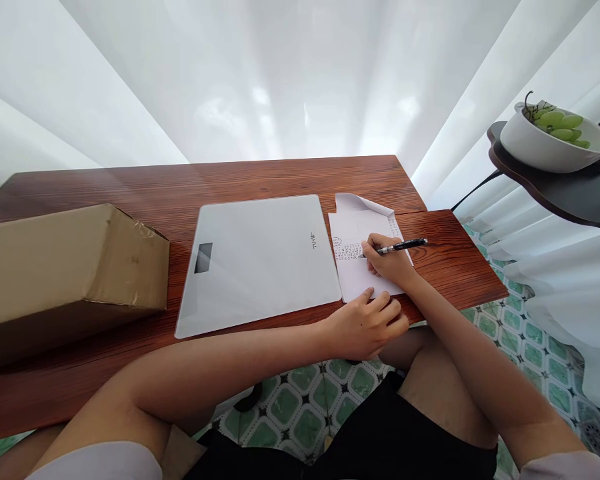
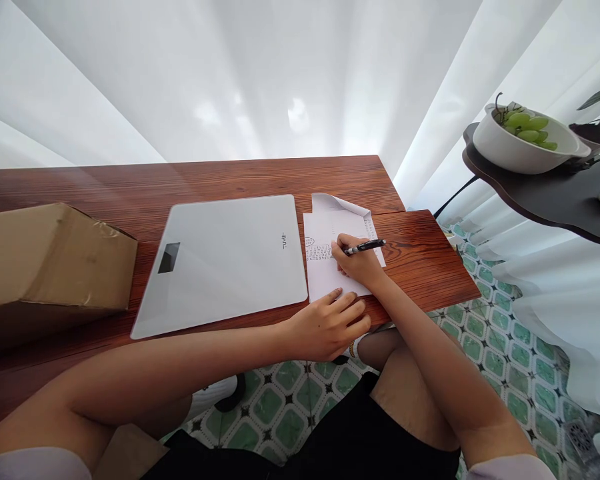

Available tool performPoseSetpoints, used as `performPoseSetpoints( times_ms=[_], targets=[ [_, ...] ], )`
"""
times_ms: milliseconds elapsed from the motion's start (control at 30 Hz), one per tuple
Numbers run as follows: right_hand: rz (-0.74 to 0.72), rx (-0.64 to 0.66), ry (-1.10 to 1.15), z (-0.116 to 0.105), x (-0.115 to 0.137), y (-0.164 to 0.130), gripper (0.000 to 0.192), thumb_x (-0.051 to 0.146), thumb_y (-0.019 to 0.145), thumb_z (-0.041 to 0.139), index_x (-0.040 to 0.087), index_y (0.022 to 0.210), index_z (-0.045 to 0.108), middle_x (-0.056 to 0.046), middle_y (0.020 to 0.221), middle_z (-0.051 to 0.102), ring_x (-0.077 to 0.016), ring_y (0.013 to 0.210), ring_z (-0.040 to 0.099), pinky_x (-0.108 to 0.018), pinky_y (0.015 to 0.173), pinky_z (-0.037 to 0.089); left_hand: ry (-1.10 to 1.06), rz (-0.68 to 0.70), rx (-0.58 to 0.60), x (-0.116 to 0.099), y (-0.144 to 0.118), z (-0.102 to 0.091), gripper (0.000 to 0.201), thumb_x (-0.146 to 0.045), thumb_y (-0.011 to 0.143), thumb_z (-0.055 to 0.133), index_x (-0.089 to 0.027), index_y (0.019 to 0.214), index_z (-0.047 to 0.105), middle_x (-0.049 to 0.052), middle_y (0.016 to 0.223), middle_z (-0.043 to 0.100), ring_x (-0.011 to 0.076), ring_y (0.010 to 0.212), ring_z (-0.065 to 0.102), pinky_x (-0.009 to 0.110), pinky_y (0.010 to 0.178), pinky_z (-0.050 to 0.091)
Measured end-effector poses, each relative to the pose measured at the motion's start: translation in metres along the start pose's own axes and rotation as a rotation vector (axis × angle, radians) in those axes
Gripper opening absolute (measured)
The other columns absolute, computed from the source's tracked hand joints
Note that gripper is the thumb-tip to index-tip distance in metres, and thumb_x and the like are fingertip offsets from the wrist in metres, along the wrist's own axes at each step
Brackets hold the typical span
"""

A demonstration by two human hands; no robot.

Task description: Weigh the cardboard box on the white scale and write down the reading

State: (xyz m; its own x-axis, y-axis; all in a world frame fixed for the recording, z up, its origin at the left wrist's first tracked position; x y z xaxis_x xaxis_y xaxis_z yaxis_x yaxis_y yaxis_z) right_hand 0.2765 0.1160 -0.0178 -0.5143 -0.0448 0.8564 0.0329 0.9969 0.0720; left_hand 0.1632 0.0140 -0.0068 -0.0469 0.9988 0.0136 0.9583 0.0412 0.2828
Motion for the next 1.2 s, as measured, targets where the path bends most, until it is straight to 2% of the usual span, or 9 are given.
performPoseSetpoints(
  times_ms=[167, 667, 1000, 1200],
  targets=[
    [0.004, -0.001, 0.012, -0.0004, -0.0001, 0.0003, 0.035, 0.036, 0.095, 0.052, 0.023, 0.065, 0.043, 0.005, 0.048, 0.056, -0.0106, 0.038, 0.051, -0.024, 0.044, 0.042, -0.019, -0.005, 0.023, -0.0001, -0.0003, 0.0005, 0.028, -0.023, 0.093, 0.051, -0.014, 0.119, 0.056, 0.011, 0.113, 0.061, 0.0285, 0.102, 0.056, 0.046, 0.087, 0.047],
    [0.027, -0.005, 0.024, -0.0001, -0.0007, -0.0001, 0.036, 0.04, 0.095, 0.053, 0.023, 0.065, 0.041, 0.005, 0.047, 0.055, -0.011, 0.039, 0.05, -0.025, 0.044, 0.043, -0.02, -0.011, 0.002, 0.0003, -0.0002, -0.0009, 0.024, -0.023, 0.094, 0.049, -0.015, 0.115, 0.057, 0.01, 0.112, 0.061, 0.0281, 0.101, 0.056, 0.044, 0.085, 0.046],
    [0.044, 0.007, 0.027, 0.0014, -0.0044, -0.0002, 0.035, 0.036, 0.094, 0.052, 0.023, 0.064, 0.039, 0.004, 0.048, 0.055, -0.0106, 0.04, 0.05, -0.024, 0.044, 0.043, -0.017, -0.012, 0.023, 0.0004, 0.0005, -0.0004, 0.024, -0.022, 0.094, 0.048, -0.016, 0.115, 0.057, 0.011, 0.111, 0.061, 0.0272, 0.099, 0.054, 0.043, 0.084, 0.044],
    [0.06, -0.003, 0.045, 0.0015, -0.0052, -0.0002, 0.034, 0.035, 0.093, 0.051, 0.023, 0.064, 0.039, 0.005, 0.048, 0.055, -0.0108, 0.039, 0.051, -0.023, 0.042, 0.042, -0.022, -0.016, -0.004, 0.0005, 0.0003, -0.0011, 0.022, -0.022, 0.093, 0.049, -0.015, 0.113, 0.056, 0.009, 0.108, 0.06, 0.0271, 0.097, 0.054, 0.044, 0.084, 0.045]
  ],
)
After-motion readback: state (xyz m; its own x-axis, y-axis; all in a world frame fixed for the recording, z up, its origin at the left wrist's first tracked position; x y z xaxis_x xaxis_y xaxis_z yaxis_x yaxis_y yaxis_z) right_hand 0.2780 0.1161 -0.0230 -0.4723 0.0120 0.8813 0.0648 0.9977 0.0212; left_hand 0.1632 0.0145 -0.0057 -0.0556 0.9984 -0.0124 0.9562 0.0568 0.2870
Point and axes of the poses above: each hand's wrist, its own y-axis towards the middle knuckle, its own z-axis out of the palm, x = y × z, the point moved 6 cm from there along y, towards the middle knuckle
